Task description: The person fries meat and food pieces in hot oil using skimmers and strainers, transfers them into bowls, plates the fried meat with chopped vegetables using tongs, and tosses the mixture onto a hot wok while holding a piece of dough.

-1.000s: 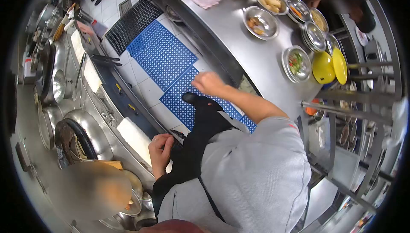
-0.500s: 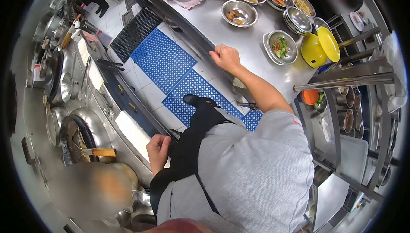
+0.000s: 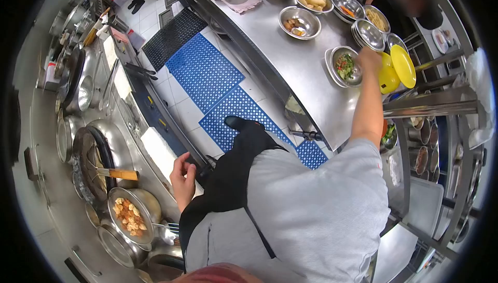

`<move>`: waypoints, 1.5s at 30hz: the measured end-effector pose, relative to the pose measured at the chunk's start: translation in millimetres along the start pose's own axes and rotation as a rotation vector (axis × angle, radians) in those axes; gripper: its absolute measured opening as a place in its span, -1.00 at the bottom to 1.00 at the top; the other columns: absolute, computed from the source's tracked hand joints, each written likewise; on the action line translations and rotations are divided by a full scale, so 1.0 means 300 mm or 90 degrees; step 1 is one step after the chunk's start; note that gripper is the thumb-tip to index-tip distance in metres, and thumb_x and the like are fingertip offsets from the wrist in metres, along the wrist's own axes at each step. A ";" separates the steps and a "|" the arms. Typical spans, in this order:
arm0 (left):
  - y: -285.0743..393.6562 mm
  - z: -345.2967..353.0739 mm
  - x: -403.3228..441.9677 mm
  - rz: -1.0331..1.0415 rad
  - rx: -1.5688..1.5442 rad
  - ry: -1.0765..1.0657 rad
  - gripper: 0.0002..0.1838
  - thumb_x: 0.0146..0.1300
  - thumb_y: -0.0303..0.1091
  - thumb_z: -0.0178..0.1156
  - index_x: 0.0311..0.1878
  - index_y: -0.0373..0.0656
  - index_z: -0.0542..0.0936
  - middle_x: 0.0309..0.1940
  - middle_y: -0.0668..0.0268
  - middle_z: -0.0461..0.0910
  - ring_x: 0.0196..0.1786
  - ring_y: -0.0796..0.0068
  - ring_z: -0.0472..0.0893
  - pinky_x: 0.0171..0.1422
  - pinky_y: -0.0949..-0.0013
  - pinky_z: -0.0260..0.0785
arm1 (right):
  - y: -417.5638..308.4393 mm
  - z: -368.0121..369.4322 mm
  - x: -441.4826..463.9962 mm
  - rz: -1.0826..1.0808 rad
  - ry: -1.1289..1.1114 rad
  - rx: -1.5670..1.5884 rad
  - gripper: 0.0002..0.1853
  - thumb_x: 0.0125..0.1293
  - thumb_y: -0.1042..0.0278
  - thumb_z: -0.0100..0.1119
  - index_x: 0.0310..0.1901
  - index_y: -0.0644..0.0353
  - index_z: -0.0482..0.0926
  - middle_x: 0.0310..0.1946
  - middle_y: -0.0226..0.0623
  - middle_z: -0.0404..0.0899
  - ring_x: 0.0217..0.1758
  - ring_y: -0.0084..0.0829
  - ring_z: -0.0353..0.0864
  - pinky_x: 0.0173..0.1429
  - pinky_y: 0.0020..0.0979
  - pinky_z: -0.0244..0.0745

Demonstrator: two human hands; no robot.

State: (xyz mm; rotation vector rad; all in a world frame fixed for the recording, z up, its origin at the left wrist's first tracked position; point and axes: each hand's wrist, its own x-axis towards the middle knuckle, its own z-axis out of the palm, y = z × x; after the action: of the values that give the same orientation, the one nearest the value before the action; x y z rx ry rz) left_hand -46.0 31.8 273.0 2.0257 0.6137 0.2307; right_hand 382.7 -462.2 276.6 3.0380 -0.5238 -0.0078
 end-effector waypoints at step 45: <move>-0.125 0.054 -0.844 -0.125 -0.706 1.097 -0.85 0.35 -0.44 0.18 -0.12 -0.31 0.63 -0.27 0.16 0.71 -0.31 0.40 0.72 -0.17 0.34 0.66 | -1.369 -0.106 -2.119 -1.585 -0.570 0.339 -0.82 0.20 0.26 0.27 -0.35 0.21 0.68 -0.38 -0.15 0.67 -0.32 -0.18 0.63 -0.13 -0.23 0.56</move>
State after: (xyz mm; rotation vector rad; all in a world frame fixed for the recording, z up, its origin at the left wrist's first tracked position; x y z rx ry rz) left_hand -268.3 -95.0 254.5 0.2866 1.2349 1.7783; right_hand -78.5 138.7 281.1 1.3984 3.1359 -1.1699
